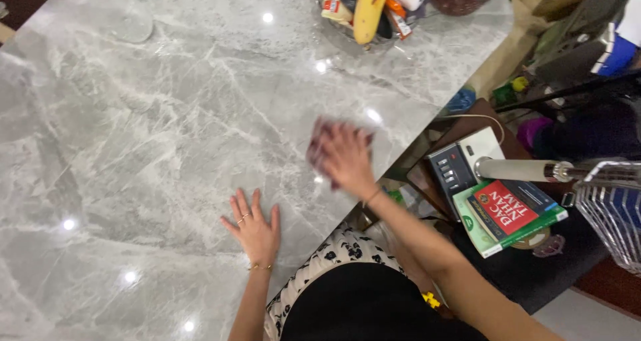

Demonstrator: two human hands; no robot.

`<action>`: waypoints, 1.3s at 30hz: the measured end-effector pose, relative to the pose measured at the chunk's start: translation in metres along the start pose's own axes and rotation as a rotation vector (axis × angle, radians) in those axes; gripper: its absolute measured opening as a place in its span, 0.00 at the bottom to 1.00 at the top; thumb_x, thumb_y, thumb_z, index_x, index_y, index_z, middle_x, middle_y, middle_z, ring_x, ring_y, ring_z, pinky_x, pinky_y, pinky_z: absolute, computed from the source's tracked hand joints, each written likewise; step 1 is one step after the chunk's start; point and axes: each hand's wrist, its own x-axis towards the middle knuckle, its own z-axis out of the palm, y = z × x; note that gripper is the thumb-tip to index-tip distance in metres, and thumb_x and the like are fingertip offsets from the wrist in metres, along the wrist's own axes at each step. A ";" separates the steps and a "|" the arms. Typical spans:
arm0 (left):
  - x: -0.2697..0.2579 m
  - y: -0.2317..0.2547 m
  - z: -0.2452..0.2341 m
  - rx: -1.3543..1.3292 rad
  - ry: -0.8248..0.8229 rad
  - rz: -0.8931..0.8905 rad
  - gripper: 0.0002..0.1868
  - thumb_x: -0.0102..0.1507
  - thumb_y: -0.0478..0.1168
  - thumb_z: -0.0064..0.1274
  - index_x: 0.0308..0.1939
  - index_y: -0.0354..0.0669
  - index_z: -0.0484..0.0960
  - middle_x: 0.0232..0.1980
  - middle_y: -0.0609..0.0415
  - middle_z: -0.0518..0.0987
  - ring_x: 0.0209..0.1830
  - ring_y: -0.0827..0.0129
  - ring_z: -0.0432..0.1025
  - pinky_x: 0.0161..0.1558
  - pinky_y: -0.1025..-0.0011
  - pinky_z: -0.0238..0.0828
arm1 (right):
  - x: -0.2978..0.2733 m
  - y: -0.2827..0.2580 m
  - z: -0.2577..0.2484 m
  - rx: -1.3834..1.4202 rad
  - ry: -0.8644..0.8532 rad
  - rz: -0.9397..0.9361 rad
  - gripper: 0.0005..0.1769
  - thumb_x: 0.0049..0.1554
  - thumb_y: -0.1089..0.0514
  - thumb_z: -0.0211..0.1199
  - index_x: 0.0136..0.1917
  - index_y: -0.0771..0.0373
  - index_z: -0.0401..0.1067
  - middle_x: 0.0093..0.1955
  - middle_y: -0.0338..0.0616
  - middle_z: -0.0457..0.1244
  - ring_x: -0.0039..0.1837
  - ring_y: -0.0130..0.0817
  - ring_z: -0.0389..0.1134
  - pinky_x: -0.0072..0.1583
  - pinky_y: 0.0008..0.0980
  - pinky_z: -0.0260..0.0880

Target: The person wipes a marble dining table with a maroon cloth, moving around the table to clean different sections. They shift items like a teapot, glass, and a small box to reach underneath and continue wiping the surface.

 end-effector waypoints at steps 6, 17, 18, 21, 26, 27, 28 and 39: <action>0.003 0.008 -0.013 -0.036 0.093 0.050 0.31 0.71 0.60 0.39 0.74 0.51 0.69 0.83 0.43 0.55 0.83 0.49 0.50 0.74 0.33 0.34 | -0.023 0.011 -0.058 0.109 -0.213 -0.149 0.30 0.68 0.42 0.49 0.81 0.45 0.55 0.84 0.44 0.44 0.84 0.46 0.42 0.81 0.52 0.36; 0.003 0.010 -0.014 -0.069 0.012 -0.013 0.33 0.70 0.60 0.37 0.76 0.51 0.67 0.85 0.45 0.52 0.85 0.51 0.45 0.77 0.36 0.27 | 0.094 0.194 -0.052 0.047 -0.271 0.451 0.35 0.68 0.36 0.30 0.83 0.48 0.45 0.86 0.45 0.31 0.85 0.47 0.25 0.79 0.60 0.18; 0.003 0.011 -0.016 -0.069 0.010 -0.008 0.33 0.70 0.60 0.37 0.76 0.51 0.67 0.85 0.45 0.52 0.85 0.51 0.45 0.77 0.36 0.27 | 0.095 0.215 -0.046 0.046 -0.271 0.457 0.35 0.68 0.36 0.30 0.83 0.48 0.45 0.86 0.45 0.31 0.85 0.47 0.25 0.79 0.60 0.18; 0.004 0.013 -0.017 -0.121 -0.013 -0.031 0.34 0.70 0.62 0.34 0.76 0.51 0.65 0.85 0.45 0.51 0.85 0.50 0.43 0.76 0.33 0.28 | 0.097 0.266 -0.043 -0.049 -0.231 0.551 0.39 0.67 0.34 0.23 0.84 0.51 0.44 0.86 0.49 0.35 0.84 0.51 0.28 0.79 0.60 0.24; 0.005 0.013 -0.015 -0.116 -0.027 -0.049 0.34 0.70 0.60 0.37 0.76 0.50 0.65 0.85 0.46 0.49 0.86 0.50 0.41 0.75 0.31 0.29 | 0.087 0.320 -0.058 0.001 -0.299 0.855 0.45 0.61 0.29 0.16 0.85 0.48 0.37 0.87 0.45 0.27 0.85 0.50 0.24 0.76 0.65 0.13; 0.004 0.013 -0.013 -0.115 -0.033 -0.046 0.34 0.70 0.60 0.37 0.76 0.50 0.65 0.85 0.46 0.49 0.86 0.50 0.41 0.75 0.31 0.29 | 0.077 0.330 -0.049 0.001 -0.303 0.859 0.45 0.61 0.29 0.16 0.85 0.48 0.37 0.87 0.45 0.27 0.85 0.50 0.24 0.76 0.65 0.13; 0.003 0.012 -0.012 -0.096 -0.018 -0.043 0.34 0.69 0.60 0.38 0.75 0.49 0.66 0.85 0.46 0.51 0.85 0.49 0.43 0.75 0.30 0.30 | 0.067 0.338 -0.041 0.007 -0.266 0.883 0.42 0.64 0.30 0.21 0.85 0.46 0.38 0.87 0.43 0.28 0.86 0.48 0.24 0.76 0.64 0.12; 0.006 0.015 -0.012 -0.012 0.064 0.003 0.32 0.71 0.59 0.39 0.74 0.47 0.69 0.84 0.41 0.54 0.84 0.46 0.47 0.74 0.28 0.35 | 0.012 0.175 -0.048 0.030 -0.372 0.622 0.36 0.68 0.37 0.22 0.85 0.51 0.29 0.86 0.49 0.21 0.84 0.47 0.16 0.79 0.58 0.12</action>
